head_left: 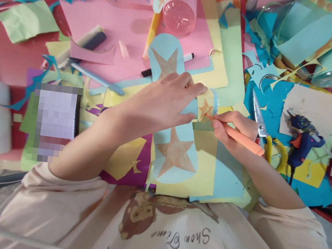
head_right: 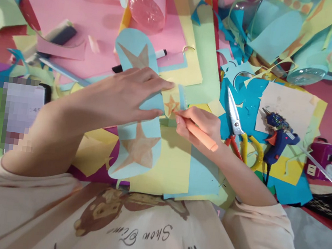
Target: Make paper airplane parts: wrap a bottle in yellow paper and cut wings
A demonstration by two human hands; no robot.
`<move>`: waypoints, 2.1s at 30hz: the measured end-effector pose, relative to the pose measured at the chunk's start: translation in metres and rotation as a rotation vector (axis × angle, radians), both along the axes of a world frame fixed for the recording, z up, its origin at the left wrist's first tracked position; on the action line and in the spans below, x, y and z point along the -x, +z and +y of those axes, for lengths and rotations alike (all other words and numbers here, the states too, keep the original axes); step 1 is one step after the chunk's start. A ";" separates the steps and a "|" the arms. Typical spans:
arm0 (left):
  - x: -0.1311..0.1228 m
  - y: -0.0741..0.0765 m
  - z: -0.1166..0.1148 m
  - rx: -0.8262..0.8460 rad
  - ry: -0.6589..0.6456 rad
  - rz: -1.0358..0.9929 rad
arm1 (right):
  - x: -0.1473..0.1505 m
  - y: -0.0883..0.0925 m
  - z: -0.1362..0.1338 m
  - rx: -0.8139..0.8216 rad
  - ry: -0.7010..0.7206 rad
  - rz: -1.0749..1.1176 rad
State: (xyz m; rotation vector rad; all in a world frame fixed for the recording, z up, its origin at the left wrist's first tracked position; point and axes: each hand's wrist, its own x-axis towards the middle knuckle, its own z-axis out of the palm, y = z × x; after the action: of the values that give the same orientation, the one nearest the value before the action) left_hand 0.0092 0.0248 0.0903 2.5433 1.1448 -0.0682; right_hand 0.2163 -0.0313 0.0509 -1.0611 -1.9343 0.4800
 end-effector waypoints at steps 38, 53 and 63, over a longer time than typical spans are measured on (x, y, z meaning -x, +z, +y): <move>0.001 0.000 0.000 -0.008 -0.011 0.000 | 0.001 0.000 0.001 -0.051 -0.009 -0.022; 0.001 -0.001 -0.001 -0.034 -0.023 0.001 | 0.003 0.002 0.000 -0.061 -0.056 -0.015; 0.000 -0.001 -0.002 -0.034 -0.025 0.008 | 0.003 0.001 -0.001 -0.053 -0.047 -0.032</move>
State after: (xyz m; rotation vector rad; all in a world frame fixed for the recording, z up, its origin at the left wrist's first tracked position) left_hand 0.0094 0.0229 0.0898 2.5898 1.1267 -0.0649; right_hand 0.2137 -0.0324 0.0518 -1.0840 -1.9350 0.3853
